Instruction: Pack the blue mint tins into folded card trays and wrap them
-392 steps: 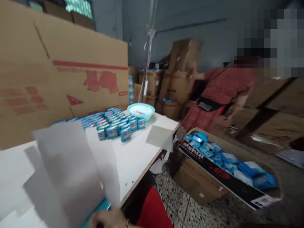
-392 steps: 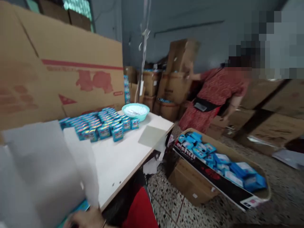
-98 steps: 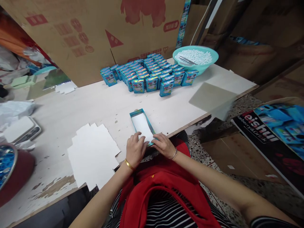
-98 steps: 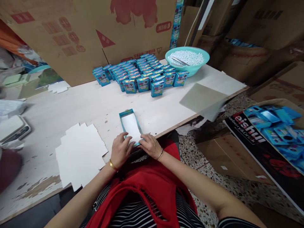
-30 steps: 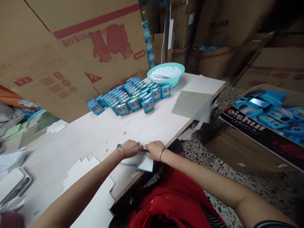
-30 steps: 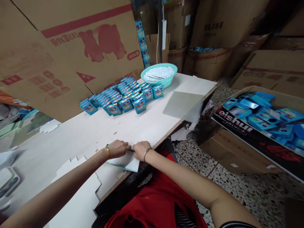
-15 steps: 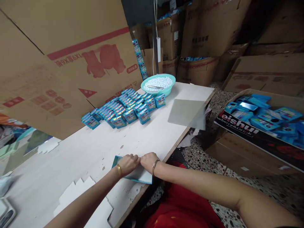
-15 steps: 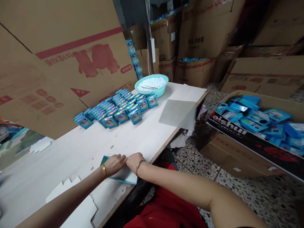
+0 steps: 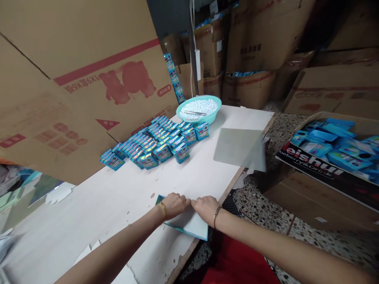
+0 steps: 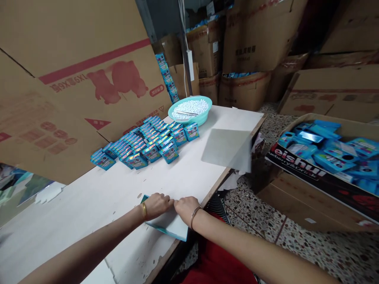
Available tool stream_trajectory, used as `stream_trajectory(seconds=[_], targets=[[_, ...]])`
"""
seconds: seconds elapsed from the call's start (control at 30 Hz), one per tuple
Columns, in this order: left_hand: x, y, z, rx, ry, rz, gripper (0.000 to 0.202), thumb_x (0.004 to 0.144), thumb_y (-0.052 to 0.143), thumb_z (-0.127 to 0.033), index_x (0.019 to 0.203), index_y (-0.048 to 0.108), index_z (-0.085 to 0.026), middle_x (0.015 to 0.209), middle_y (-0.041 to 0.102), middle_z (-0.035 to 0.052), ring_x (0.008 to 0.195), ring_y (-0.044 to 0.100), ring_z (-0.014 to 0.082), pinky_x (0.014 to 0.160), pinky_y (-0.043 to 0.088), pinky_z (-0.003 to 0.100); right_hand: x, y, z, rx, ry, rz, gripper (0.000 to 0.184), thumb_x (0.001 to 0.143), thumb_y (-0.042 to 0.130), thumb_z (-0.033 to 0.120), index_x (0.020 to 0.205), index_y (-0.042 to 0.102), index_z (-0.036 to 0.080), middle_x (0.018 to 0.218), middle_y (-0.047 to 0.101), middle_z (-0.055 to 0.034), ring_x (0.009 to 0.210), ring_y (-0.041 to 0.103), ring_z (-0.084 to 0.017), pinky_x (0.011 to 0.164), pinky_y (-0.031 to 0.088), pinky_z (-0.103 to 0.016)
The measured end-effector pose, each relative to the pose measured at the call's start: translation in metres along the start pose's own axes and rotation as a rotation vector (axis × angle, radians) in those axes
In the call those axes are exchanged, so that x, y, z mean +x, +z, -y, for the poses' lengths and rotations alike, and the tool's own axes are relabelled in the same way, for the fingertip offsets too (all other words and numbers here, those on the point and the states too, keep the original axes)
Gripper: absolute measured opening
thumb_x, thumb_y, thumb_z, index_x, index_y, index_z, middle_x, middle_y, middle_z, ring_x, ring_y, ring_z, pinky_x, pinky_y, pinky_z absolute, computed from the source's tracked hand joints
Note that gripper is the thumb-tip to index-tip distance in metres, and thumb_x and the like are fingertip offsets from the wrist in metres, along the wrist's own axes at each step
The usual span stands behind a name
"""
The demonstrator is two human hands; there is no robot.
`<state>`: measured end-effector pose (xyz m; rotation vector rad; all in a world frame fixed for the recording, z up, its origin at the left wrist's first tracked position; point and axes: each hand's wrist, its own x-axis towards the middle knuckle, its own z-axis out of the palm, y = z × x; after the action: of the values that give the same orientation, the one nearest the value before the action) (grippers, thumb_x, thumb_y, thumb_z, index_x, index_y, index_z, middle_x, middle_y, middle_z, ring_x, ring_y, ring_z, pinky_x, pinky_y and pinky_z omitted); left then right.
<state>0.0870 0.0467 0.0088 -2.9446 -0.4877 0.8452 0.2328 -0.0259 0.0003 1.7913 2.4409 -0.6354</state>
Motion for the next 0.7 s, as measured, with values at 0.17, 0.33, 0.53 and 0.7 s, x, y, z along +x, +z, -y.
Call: stream_trajectory(seconds=[0.17, 0.33, 0.53, 0.7], targets=[[0.005, -0.017, 0.007, -0.050, 0.019, 0.039, 0.020, 0.086, 0.038, -0.011, 0.092, 0.057, -0.016, 0.081, 0.064, 0.0107, 0.073, 0.065, 0.0231, 0.062, 0.050, 0.034, -0.003, -0.001, -0.007, 0.001, -0.008, 0.012, 0.030, 0.084, 0.038, 0.005, 0.102, 0.060, 0.014, 0.092, 0.068, -0.0152, 0.086, 0.067, -0.026, 0.067, 0.051, -0.033], [0.024, -0.074, 0.057, -0.241, -0.043, -0.291, 0.038, 0.082, 0.053, -0.035, 0.116, 0.053, -0.019, 0.117, 0.058, 0.0119, 0.112, 0.052, 0.0241, 0.096, 0.040, 0.037, -0.015, -0.007, -0.037, 0.068, 0.241, -0.041, 0.031, 0.084, 0.036, 0.005, 0.100, 0.061, 0.015, 0.088, 0.069, -0.0143, 0.083, 0.068, -0.026, 0.064, 0.048, -0.030], [0.083, -0.083, 0.139, -0.132, -0.561, -0.465, 0.112, 0.058, 0.060, -0.073, 0.146, 0.012, -0.021, 0.153, 0.010, 0.0147, 0.137, -0.003, 0.0447, 0.106, 0.000, 0.061, -0.026, -0.008, -0.070, 0.181, 0.524, -0.076, 0.038, 0.091, 0.035, 0.019, 0.126, 0.049, 0.017, 0.091, 0.070, -0.0133, 0.083, 0.067, -0.027, 0.061, 0.045, -0.031], [0.109, -0.066, 0.155, -0.198, -0.664, -0.313, 0.106, 0.062, 0.053, -0.075, 0.145, 0.011, -0.024, 0.152, 0.013, 0.0171, 0.136, 0.006, 0.0465, 0.103, 0.000, 0.064, -0.020, 0.001, -0.070, 0.285, 0.532, -0.099, 0.052, 0.092, 0.035, 0.028, 0.143, 0.028, 0.017, 0.093, 0.070, -0.0135, 0.082, 0.067, -0.027, 0.064, 0.044, -0.032]])
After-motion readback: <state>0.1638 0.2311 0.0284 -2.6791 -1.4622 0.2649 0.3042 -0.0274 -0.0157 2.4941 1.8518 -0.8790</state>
